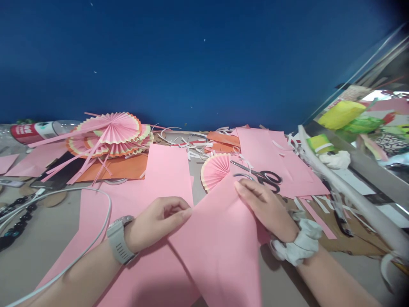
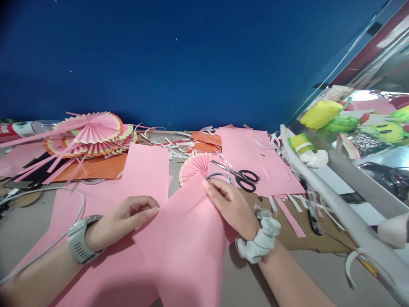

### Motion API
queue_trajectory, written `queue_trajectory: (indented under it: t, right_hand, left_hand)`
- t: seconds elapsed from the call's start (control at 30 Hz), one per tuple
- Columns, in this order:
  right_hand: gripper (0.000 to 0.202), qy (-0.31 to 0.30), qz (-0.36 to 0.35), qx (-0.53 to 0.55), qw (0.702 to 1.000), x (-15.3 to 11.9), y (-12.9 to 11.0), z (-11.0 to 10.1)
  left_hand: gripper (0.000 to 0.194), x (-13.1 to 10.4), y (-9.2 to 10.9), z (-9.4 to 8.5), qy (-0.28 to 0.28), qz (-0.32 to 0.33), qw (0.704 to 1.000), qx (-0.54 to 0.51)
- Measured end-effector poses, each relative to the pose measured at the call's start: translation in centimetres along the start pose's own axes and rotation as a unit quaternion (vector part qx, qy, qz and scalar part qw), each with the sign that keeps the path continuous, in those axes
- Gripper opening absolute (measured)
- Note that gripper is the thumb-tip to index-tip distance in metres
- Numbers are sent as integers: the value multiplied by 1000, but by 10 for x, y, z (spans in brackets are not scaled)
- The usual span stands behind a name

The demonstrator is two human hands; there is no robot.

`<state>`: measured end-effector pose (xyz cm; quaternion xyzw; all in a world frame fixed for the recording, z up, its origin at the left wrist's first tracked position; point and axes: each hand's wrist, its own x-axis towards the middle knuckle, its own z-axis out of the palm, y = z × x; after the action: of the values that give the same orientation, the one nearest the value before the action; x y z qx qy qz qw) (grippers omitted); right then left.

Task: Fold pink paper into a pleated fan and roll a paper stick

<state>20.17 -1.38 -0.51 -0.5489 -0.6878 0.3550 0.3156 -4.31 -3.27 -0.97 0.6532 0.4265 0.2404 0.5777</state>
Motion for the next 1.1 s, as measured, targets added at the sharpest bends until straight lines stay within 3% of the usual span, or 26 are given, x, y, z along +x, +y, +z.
queue_trajectory:
  t: [0.07,0.17,0.3,0.43,0.6,0.77,1.1]
  right_hand:
    - [35,-68,-12,-11,998,-4,-5,7]
    - [37,-127,-30,-18,991,-9,-13,21]
    - [36,-167,-40,-14,985,-13,-18,35]
    - [28,-178,-32,21,983,-12,-18,38]
    - [26,-170,-84,25,982,-10,-17,38]
    - [29,-160,-108,-6,981,-9,-14,31]
    - [27,-79,-88,-3,993,5,-6,-20]
  left_hand:
    - [23,0,3,4,-37,3,999,5]
    - [28,1,2,12,-7,0,999,49]
    - [37,5,-4,18,42,-6,995,90]
    - [39,6,-7,17,35,-10,992,121]
    - [39,7,-3,16,-34,12,990,139]
    - [41,7,1,14,-48,19,988,146]
    - [34,6,-4,6,-77,50,991,100]
